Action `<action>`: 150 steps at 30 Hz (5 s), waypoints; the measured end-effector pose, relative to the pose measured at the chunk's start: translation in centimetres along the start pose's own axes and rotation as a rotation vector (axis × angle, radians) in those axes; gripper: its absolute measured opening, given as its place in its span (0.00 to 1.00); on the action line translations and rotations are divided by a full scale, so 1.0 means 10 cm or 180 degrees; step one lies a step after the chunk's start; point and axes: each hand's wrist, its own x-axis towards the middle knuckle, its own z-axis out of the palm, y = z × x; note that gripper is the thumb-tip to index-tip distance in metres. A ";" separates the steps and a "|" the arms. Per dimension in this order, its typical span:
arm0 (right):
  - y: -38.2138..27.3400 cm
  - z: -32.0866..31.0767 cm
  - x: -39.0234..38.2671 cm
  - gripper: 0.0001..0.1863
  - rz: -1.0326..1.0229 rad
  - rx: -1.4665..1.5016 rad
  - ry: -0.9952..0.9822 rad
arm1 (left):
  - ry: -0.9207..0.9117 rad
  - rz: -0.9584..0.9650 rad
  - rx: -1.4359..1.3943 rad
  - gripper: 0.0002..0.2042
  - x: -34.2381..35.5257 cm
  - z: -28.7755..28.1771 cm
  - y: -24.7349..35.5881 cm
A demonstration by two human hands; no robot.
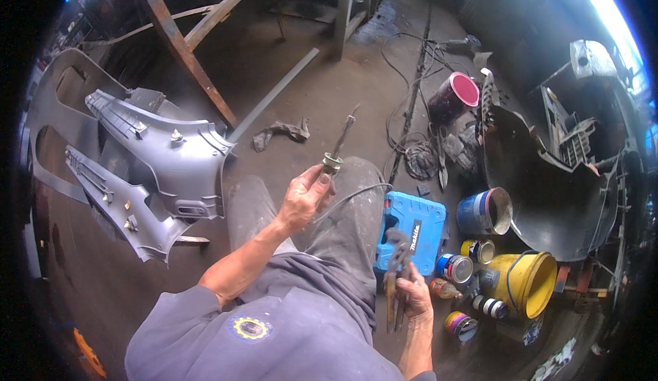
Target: The person uses a soldering iron and pliers to repair a detached plastic bumper. They heat the plastic and use pliers to press and shape the material, then inspect the repaired area.
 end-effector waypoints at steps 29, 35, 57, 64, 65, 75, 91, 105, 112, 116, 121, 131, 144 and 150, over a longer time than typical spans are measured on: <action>-0.51 0.89 0.76 0.45 -0.0360 -0.0023 -0.2033 | -0.1406 -0.1199 -0.1203 0.29 -0.31 -0.06 0.32; -0.49 0.88 0.79 0.42 -0.0476 -0.0056 -0.2001 | -0.1448 -0.1184 -0.1239 0.29 -0.31 -0.06 0.34; -0.88 0.63 0.58 0.47 0.0105 -0.0418 -0.2098 | -0.1833 -0.1258 -0.0878 0.28 -0.29 -0.25 0.38; -0.95 0.64 0.52 0.46 0.0209 -0.0414 -0.2044 | -0.1986 -0.1285 -0.0889 0.28 -0.25 -0.29 0.42; -0.95 0.65 0.53 0.46 0.0189 -0.0421 -0.2058 | -0.2008 -0.1284 -0.0896 0.29 -0.25 -0.29 0.43; -0.91 0.76 0.44 0.40 0.0298 -0.0481 -0.1642 | -0.1969 -0.1212 -0.0829 0.29 -0.30 -0.27 0.44; -0.64 0.91 0.47 0.39 0.0070 -0.0721 -0.1154 | -0.1833 -0.1063 -0.0720 0.27 -0.30 -0.30 0.45; -0.70 0.92 0.44 0.38 0.0148 -0.0734 -0.1032 | -0.1930 -0.1143 -0.0482 0.18 -0.28 -0.23 0.56; -0.66 0.85 0.45 0.39 0.0293 -0.0748 -0.1147 | -0.1804 -0.1199 -0.0265 0.17 -0.27 -0.21 0.51; -0.66 0.84 0.44 0.38 0.0264 -0.0741 -0.1193 | -0.1833 -0.1222 -0.0216 0.17 -0.26 -0.21 0.51; -0.62 0.82 0.45 0.37 0.0237 -0.0657 -0.1245 | -0.1741 -0.1306 -0.0087 0.16 -0.26 -0.18 0.51; -0.63 0.94 0.42 0.37 0.0029 -0.0680 -0.1095 | -0.1742 -0.1267 -0.0297 0.19 -0.29 -0.15 0.43; -0.55 0.89 0.47 0.37 0.0077 -0.0570 -0.1179 | -0.1735 -0.1249 -0.0453 0.20 -0.31 -0.08 0.42; -0.55 0.91 0.46 0.37 0.0034 -0.0583 -0.1075 | -0.1693 -0.1245 -0.0585 0.20 -0.32 -0.06 0.38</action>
